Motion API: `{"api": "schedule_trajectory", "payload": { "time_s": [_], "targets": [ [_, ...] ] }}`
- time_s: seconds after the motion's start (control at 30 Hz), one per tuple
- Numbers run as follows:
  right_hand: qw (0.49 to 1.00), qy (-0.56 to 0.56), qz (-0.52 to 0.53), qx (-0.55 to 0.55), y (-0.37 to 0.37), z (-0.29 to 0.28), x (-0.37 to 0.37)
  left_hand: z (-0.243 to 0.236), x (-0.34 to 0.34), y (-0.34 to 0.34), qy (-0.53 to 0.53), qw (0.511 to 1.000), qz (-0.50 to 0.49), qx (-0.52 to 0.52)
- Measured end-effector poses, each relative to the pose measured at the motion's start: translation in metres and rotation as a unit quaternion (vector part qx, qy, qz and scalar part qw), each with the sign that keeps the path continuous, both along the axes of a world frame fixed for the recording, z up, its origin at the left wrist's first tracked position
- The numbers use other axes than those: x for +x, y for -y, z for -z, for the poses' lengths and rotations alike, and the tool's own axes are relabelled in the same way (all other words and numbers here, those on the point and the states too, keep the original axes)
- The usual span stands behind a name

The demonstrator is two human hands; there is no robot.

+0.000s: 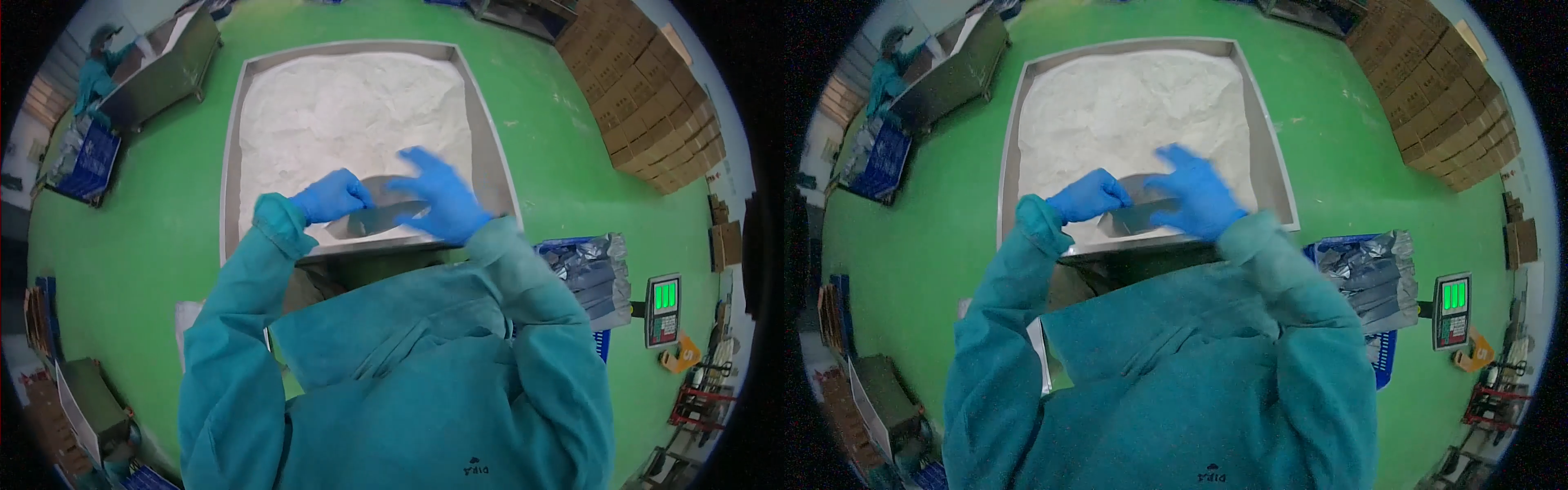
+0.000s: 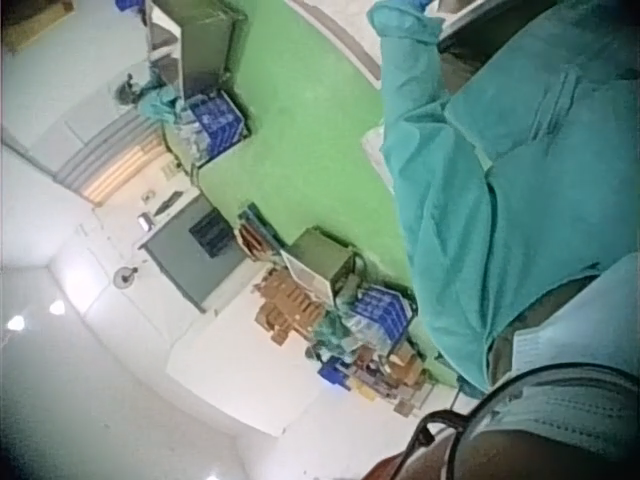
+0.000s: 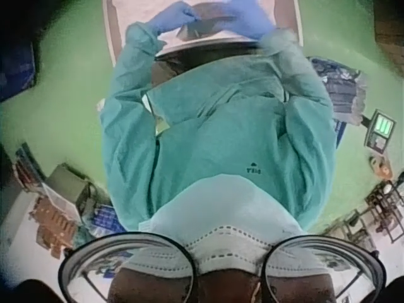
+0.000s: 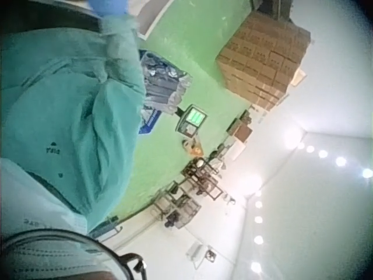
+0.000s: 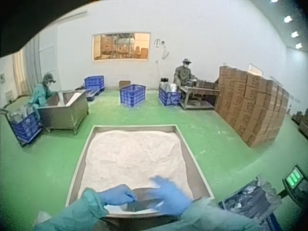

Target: Scooping white powder from a large bin into silver pouches and weighing them on a scale.

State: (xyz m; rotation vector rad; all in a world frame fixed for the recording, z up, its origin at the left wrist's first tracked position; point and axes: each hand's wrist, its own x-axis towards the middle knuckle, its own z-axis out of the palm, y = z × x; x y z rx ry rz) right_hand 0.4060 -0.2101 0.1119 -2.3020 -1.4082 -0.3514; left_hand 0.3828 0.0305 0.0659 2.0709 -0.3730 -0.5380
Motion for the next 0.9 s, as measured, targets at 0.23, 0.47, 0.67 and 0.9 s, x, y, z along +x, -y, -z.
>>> {"api": "schedule_trajectory", "payload": {
  "time_s": [0.23, 0.47, 0.67, 0.9],
  "targets": [
    [0.972, -0.141, 0.084, -0.165, -0.028, 0.093, 0.028, -0.007, -0.01, 0.013, 0.187, 0.976, -0.113, 0.002],
    [0.95, -0.128, 0.185, -0.217, 0.096, -0.016, -0.018, 0.106, -0.022, 0.009, 0.236, 0.934, -0.265, 0.051],
    [0.918, -0.111, 0.354, -0.142, 0.251, -0.151, -0.107, 0.162, -0.035, 0.037, 0.163, 0.968, -0.149, 0.121],
    [0.774, -0.095, 0.585, -0.222, 0.393, -0.234, -0.19, 0.153, 0.003, 0.085, 0.139, 0.982, -0.093, 0.087]
  ]
}}
